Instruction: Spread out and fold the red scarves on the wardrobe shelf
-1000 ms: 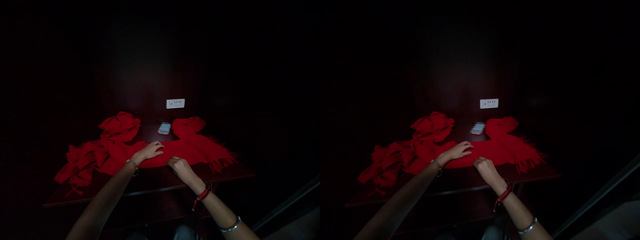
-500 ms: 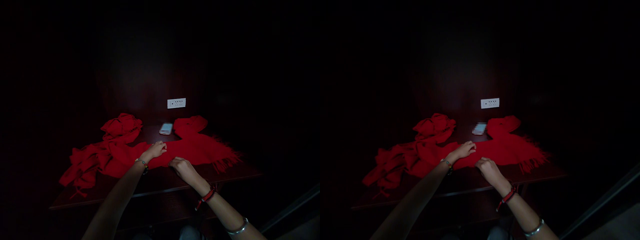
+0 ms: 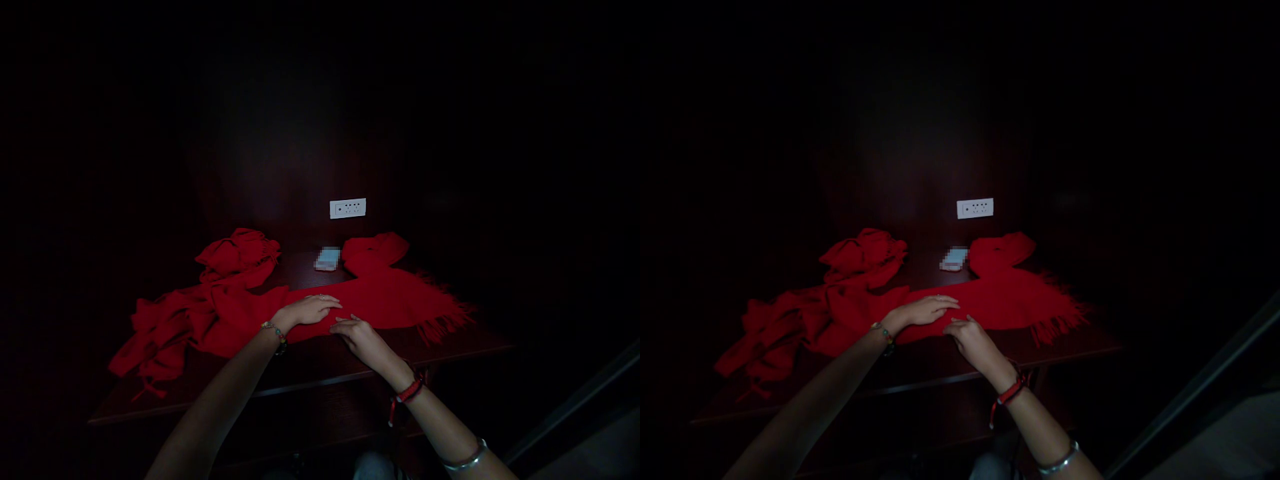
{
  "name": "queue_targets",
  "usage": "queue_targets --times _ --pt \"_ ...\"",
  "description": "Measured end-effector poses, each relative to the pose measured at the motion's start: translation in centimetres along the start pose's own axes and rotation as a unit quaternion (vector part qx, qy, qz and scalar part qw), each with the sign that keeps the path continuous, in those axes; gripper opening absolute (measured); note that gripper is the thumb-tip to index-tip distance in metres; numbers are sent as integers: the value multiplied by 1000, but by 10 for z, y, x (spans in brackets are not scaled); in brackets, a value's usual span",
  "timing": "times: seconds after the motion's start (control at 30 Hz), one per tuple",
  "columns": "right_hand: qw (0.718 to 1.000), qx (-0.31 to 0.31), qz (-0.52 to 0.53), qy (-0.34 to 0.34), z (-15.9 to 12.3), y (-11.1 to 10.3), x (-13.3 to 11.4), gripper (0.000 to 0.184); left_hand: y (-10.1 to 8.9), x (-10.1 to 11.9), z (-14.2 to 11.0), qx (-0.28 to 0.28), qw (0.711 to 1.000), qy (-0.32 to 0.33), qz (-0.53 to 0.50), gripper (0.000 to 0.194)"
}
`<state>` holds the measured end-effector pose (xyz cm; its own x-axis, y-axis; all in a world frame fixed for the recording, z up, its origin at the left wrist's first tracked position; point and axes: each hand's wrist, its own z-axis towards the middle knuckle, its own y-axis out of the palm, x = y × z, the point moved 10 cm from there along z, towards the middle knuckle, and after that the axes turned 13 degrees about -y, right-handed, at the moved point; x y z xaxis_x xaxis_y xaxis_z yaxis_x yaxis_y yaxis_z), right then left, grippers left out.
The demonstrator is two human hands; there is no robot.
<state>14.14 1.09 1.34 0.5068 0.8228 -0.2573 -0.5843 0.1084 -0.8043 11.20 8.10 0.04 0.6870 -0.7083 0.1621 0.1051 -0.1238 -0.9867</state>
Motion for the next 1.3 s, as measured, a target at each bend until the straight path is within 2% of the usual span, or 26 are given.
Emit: queue_targets --times 0.13,0.2,0.27,0.33,0.37,0.43,0.5,0.57,0.63,0.7,0.77,0.83,0.93,1.0,1.1,1.17,1.23,1.3 --pt "1000 -10 10 17 -2 3 5 39 -10 -37 13 -10 984 -163 67 36" --pt "1000 -14 13 20 -2 5 7 39 -16 -46 16 13 974 -203 97 37" --pt "1000 -15 12 22 -2 6 8 39 -14 -38 19 29 983 -155 97 38" --pt "1000 -13 9 24 -2 6 9 38 -2 -27 17 12 994 -82 76 39" --pt "1000 -12 7 25 -2 5 9 38 4 -26 15 1 995 -68 67 40" --pt "1000 -11 3 25 -2 5 9 37 9 -35 9 -5 993 -95 66 42" --pt "1000 -15 0 24 -1 4 8 37 2 -44 0 34 985 -149 81 43" --pt "1000 -16 -2 23 -1 3 6 37 -10 -40 -11 86 978 -164 95 43" --pt "1000 -14 -5 21 -1 2 5 36 -14 -23 -20 111 983 -121 88 43" --pt "1000 -14 -10 20 -1 2 4 34 -10 -8 -26 90 992 -55 67 41" --pt "1000 -17 -13 20 -1 3 4 33 -4 -8 -28 55 996 -31 61 39" --pt "1000 -19 -13 20 -2 5 5 34 -5 -28 -26 34 993 -85 79 39" --pt "1000 -21 -14 17 -2 6 6 34 -12 -69 -25 16 961 -245 124 40" --pt "999 -19 -18 18 -2 6 7 34 -19 -76 -28 34 941 -302 146 41" --pt "999 -15 -22 19 -2 5 8 33 -12 -50 -29 58 957 -255 124 44" --pt "1000 -15 -21 18 -3 5 7 33 4 -35 -31 29 972 -219 84 45" --pt "1000 -14 -16 17 -3 5 6 32 17 -30 -33 1 975 -213 60 46" --pt "1000 -12 -3 16 -2 3 4 30 22 -32 -34 -3 974 -220 56 46"
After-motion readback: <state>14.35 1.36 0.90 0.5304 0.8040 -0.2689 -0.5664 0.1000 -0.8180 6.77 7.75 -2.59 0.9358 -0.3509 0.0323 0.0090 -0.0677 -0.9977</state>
